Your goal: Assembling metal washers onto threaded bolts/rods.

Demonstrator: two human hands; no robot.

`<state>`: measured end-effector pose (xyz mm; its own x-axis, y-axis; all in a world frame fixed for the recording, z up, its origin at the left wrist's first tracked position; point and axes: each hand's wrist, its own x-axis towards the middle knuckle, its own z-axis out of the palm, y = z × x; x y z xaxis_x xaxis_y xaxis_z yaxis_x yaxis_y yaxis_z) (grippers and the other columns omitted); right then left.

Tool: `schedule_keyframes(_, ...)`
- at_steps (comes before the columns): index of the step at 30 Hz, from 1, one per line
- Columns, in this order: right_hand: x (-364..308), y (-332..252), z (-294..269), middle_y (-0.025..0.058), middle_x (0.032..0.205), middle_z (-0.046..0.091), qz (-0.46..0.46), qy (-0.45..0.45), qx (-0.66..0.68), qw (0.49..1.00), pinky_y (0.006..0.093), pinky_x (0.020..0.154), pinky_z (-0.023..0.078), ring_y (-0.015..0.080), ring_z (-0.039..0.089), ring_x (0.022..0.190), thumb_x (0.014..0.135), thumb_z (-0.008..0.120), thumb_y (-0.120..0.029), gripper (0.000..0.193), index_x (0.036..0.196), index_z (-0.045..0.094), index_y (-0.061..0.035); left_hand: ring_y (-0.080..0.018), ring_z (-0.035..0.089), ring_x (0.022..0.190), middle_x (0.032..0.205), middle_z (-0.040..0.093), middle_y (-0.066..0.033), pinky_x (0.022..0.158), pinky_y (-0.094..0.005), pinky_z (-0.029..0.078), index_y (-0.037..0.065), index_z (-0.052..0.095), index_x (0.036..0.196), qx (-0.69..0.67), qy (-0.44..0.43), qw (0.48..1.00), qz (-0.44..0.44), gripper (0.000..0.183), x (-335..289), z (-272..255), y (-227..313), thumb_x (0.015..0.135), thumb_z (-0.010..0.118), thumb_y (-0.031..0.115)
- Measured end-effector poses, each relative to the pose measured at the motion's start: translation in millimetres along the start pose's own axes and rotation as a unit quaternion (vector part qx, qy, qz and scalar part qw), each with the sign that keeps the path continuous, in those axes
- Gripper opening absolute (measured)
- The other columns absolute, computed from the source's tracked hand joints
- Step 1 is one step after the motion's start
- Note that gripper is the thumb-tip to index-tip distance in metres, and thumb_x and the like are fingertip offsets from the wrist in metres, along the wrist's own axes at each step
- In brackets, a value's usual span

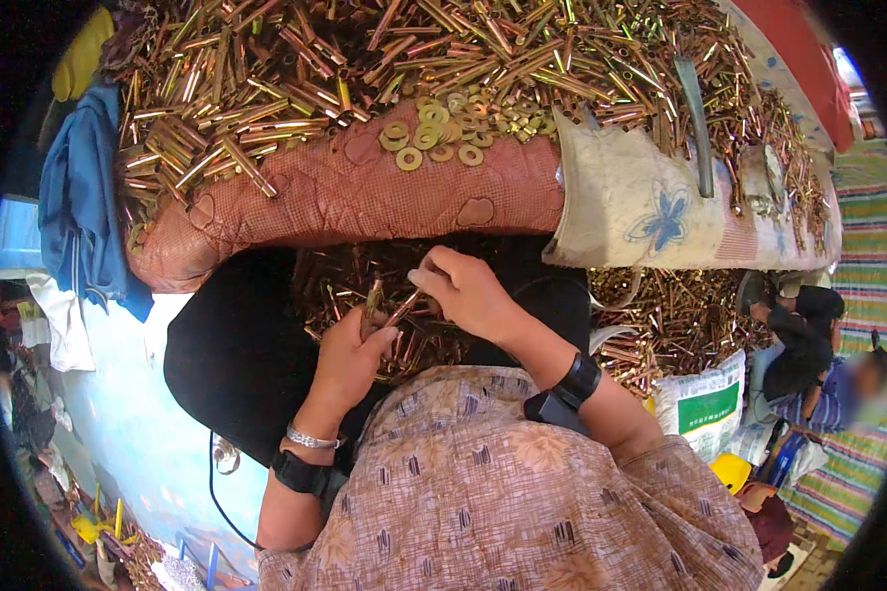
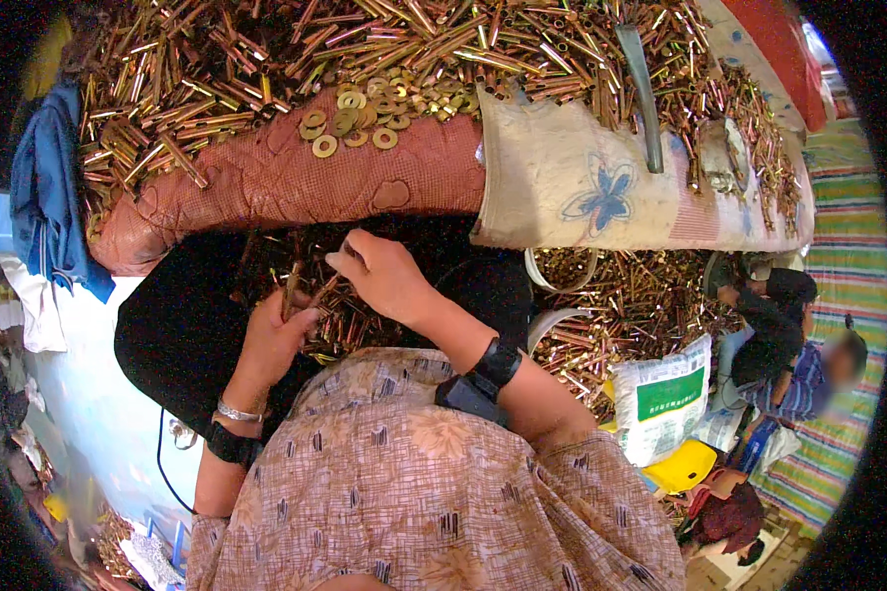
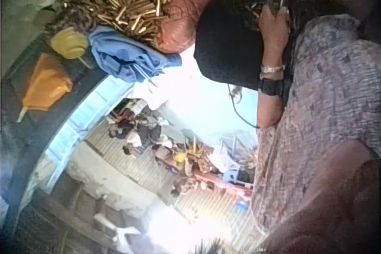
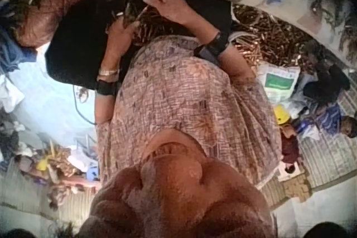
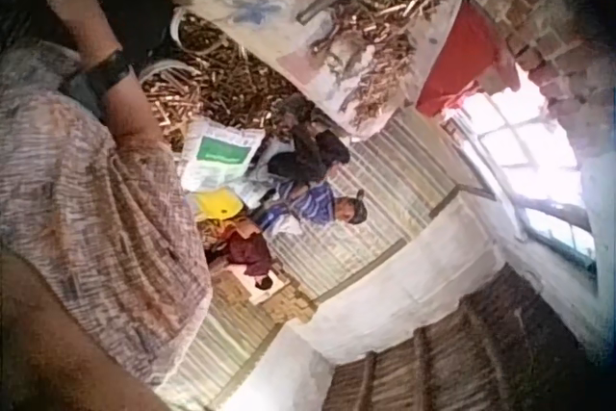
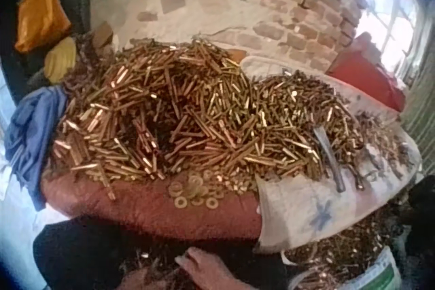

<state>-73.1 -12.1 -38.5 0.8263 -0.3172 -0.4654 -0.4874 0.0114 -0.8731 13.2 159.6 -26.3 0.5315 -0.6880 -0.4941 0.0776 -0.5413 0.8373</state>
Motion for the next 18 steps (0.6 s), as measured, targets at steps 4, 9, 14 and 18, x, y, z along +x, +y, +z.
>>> schedule_keyframes(4, 1.7, -26.3, -27.8, 0.0189, 0.076, 0.058, -0.242, 0.240, -0.175, 0.924, 0.0407, 0.061, 0.045, 0.0374, 0.058, 0.072, 0.082, 0.057, -0.018, 0.017, 0.088, 0.053, -0.0028, -0.0147, 0.054, 0.060, 0.067, 0.058, -0.0066, 0.056, -0.0291, 0.042, -0.002, 0.054, 0.088, 0.029, 0.073, 0.997, -0.014, 0.014, 2.7, -5.2, -8.8, 0.081, 0.055, 0.010)
schedule_keyframes(9, 44.7, -41.9, -86.6, 0.0182, 0.082, 0.059, -0.335, 0.386, -0.314, 0.800, 0.0428, 0.064, 0.047, 0.0375, 0.058, 0.074, 0.081, 0.055, -0.010, 0.013, 0.093, 0.054, -0.0051, -0.0105, 0.056, 0.064, 0.076, 0.061, -0.0038, 0.049, -0.0242, 0.041, 0.000, 0.055, 0.094, -0.018, 0.168, 0.986, 0.001, 0.015, 6.8, -10.0, -20.5, 0.085, 0.053, 0.011)
schedule_keyframes(14, 65.2, -50.1, -111.3, 0.0176, 0.085, 0.059, -0.333, 0.352, -0.402, 0.777, 0.0436, 0.064, 0.048, 0.0377, 0.058, 0.073, 0.078, 0.056, -0.007, 0.016, 0.094, 0.055, -0.0067, -0.0118, 0.056, 0.066, 0.083, 0.061, -0.0063, 0.047, -0.0232, 0.042, 0.003, 0.052, 0.104, -0.202, 0.181, 0.961, -0.054, 0.021, 6.7, -6.0, -10.0, 0.089, 0.050, 0.018)
schedule_keyframes(18, 64.0, -48.2, -108.0, 0.0165, 0.087, 0.057, -0.324, 0.337, -0.453, 0.759, 0.0425, 0.062, 0.049, 0.0367, 0.059, 0.075, 0.075, 0.054, -0.005, 0.019, 0.094, 0.056, -0.0080, -0.0096, 0.053, 0.062, 0.079, 0.058, -0.0045, 0.046, -0.0227, 0.041, 0.005, 0.051, 0.107, -0.229, 0.100, 0.962, -0.114, 0.024, 5.5, -13.2, -12.1, 0.091, 0.048, 0.023)
